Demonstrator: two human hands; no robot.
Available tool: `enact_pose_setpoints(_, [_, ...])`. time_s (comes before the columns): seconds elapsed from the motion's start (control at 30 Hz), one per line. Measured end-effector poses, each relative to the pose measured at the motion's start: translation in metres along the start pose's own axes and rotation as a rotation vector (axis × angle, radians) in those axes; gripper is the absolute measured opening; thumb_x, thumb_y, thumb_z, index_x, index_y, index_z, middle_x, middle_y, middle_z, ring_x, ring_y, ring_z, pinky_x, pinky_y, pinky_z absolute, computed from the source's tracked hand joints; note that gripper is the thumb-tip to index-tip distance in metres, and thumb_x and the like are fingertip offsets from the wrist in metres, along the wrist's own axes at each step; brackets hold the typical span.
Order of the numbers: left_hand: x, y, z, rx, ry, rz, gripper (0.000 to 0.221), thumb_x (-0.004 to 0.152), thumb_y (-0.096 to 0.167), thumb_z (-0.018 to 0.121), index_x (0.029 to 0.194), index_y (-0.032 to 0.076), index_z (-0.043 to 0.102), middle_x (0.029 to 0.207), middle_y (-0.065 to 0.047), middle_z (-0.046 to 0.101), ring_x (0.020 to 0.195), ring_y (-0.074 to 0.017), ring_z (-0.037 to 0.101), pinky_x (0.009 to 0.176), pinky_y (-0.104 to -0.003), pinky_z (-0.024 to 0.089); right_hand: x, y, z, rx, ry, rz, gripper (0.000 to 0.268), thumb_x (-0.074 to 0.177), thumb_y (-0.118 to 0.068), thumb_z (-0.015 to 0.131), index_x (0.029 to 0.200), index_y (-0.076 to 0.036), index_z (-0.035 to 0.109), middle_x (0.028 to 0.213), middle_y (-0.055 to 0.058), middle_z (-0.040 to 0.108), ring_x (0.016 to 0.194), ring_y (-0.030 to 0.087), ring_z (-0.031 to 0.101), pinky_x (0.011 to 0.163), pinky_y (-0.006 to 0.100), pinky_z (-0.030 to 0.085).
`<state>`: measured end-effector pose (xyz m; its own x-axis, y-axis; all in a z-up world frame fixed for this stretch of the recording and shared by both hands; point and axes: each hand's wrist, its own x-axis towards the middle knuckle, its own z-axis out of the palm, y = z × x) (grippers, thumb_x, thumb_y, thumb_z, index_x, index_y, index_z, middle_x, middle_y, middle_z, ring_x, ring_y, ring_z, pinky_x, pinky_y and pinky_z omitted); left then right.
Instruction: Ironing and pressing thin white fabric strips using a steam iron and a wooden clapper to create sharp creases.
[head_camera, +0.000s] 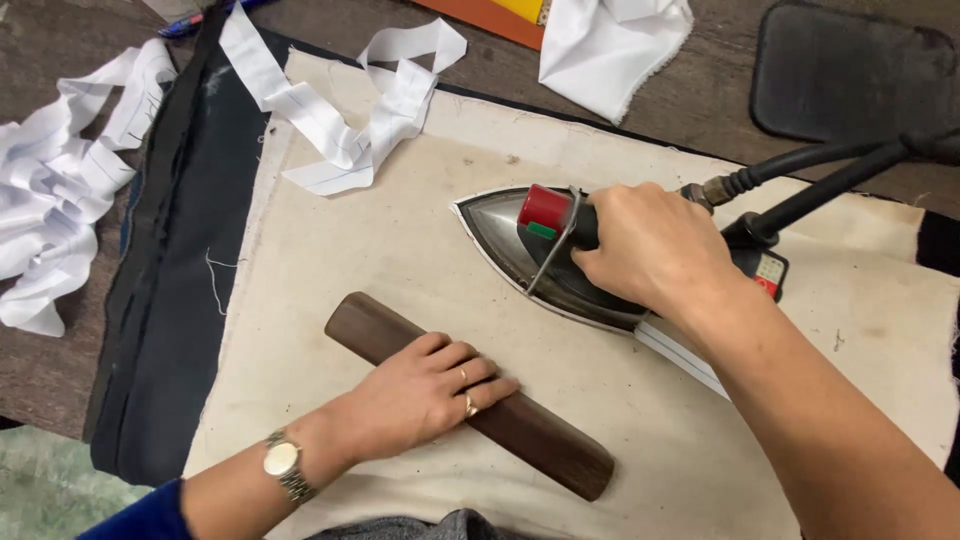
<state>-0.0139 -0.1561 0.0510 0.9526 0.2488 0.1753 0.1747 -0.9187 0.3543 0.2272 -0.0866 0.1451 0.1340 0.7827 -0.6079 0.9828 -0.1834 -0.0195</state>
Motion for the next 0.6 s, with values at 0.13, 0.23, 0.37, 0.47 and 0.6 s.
enact_pose_setpoints(0.13, [-0.007, -0.014, -0.004, -0.030, -0.066, 0.011, 0.036, 0.091, 0.021, 0.059, 0.126, 0.012, 0.058, 0.095, 0.001, 0.060, 0.077, -0.0217, 0.047, 0.070, -0.035, 0.036, -0.001, 0.003, 0.000, 0.024, -0.005, -0.013, 0.019, 0.081, -0.027, 0.058, 0.080, -0.009, 0.060, 0.082, 0.014, 0.066, 0.080, 0.039, 0.060, 0.072, 0.046, 0.047])
enact_pose_setpoints(0.23, [-0.027, -0.041, -0.023, -0.072, -0.002, -0.039, 0.056, 0.066, 0.023, 0.082, 0.117, 0.010, 0.063, 0.099, -0.007, 0.064, 0.088, -0.0281, 0.057, 0.071, -0.041, 0.044, -0.002, 0.010, -0.002, 0.093, 0.140, -0.178, 0.010, 0.074, -0.012, 0.061, 0.075, -0.005, 0.068, 0.052, 0.008, 0.059, 0.049, 0.027, 0.063, 0.060, 0.040, 0.052])
enact_pose_setpoints(0.37, [-0.053, -0.090, -0.076, -0.098, 0.094, -0.282, 0.056, 0.069, 0.027, 0.079, 0.122, 0.013, 0.063, 0.088, -0.006, 0.066, 0.078, -0.0315, 0.061, 0.068, -0.042, 0.047, -0.004, 0.011, -0.005, 0.109, 0.079, -0.178, 0.020, 0.077, -0.011, 0.063, 0.090, 0.002, 0.071, 0.062, 0.014, 0.065, 0.060, 0.032, 0.069, 0.063, 0.042, 0.054])
enact_pose_setpoints(0.47, [-0.070, -0.131, -0.089, -0.003, 0.157, -0.384, 0.058, 0.067, 0.032, 0.083, 0.120, 0.013, 0.067, 0.092, -0.006, 0.067, 0.081, -0.0311, 0.061, 0.071, -0.042, 0.046, -0.005, 0.012, -0.006, 0.105, 0.073, -0.184, 0.022, 0.077, -0.012, 0.064, 0.092, 0.002, 0.071, 0.063, 0.015, 0.066, 0.061, 0.033, 0.069, 0.063, 0.042, 0.055])
enact_pose_setpoints(0.6, [-0.066, -0.164, -0.092, 0.120, 0.154, -0.511, 0.062, 0.065, 0.036, 0.086, 0.121, 0.015, 0.069, 0.106, -0.002, 0.069, 0.093, -0.0254, 0.059, 0.080, -0.037, 0.042, -0.004, 0.014, -0.005, 0.110, 0.063, -0.182, 0.022, 0.077, -0.012, 0.064, 0.092, 0.002, 0.071, 0.064, 0.015, 0.067, 0.061, 0.033, 0.069, 0.063, 0.043, 0.055])
